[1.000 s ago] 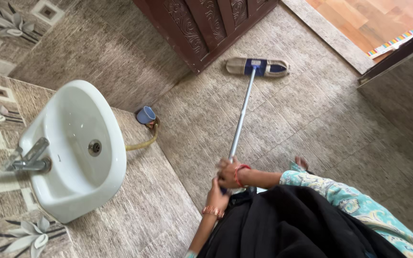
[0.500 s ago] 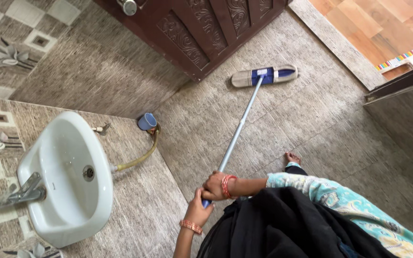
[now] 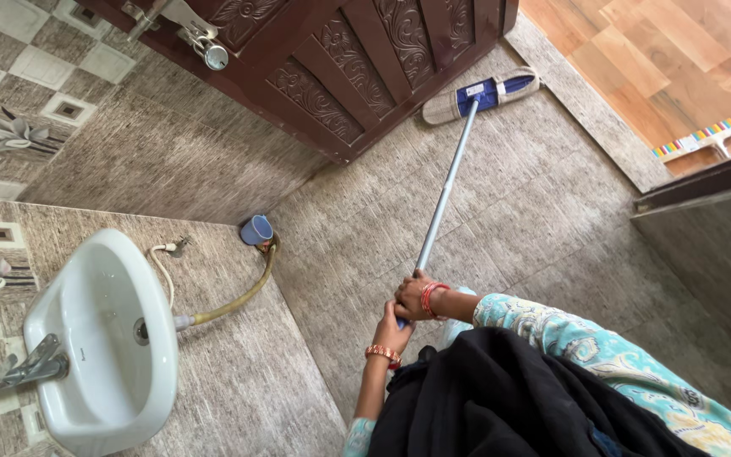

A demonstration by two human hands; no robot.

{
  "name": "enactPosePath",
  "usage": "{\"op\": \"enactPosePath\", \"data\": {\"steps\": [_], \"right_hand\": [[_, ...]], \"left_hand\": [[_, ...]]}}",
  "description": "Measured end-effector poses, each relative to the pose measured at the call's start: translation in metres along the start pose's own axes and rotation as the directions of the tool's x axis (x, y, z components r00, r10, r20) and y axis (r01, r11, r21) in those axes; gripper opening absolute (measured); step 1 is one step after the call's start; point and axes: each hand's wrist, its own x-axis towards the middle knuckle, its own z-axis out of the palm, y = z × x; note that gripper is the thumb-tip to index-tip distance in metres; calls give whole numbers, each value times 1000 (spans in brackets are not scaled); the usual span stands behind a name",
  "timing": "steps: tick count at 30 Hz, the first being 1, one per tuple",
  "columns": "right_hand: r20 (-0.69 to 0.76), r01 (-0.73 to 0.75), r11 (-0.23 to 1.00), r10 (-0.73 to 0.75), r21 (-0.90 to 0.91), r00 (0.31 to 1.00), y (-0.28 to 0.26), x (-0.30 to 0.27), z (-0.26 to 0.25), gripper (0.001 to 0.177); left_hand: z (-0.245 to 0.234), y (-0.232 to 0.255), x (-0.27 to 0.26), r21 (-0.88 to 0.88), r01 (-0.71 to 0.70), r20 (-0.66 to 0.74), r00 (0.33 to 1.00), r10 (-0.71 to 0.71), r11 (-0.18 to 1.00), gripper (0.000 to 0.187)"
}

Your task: The person mops a tiled floor in a bathroom using a flat mop, moving it around a sink and through a doorway.

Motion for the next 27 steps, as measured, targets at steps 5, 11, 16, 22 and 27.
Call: {"op": "enactPosePath", "data": {"steps": [5, 11, 16, 22, 27], "right_hand": [[-51, 130, 991, -129, 19, 990, -5, -26, -5, 46], [-259, 158, 982, -125, 108, 958, 24, -31, -3, 42], [-414, 67, 992, -15, 111, 910, 38, -28, -17, 40], [-374, -33, 974, 118, 226, 920, 25, -15, 3, 38], [-418, 31, 976, 64, 217, 906, 26, -27, 62, 36]], "left_hand": [[7, 14, -32, -61, 23, -7, 1000, -24, 998, 76], [18, 39, -11, -40, -10, -63, 998, 7, 999, 74], [8, 65, 16, -45, 44, -51, 998, -46, 998, 70], [12, 32, 26, -43, 80, -57, 995, -82, 996, 72], [59, -3, 4, -110, 93, -49, 994, -99, 990, 75]]}}
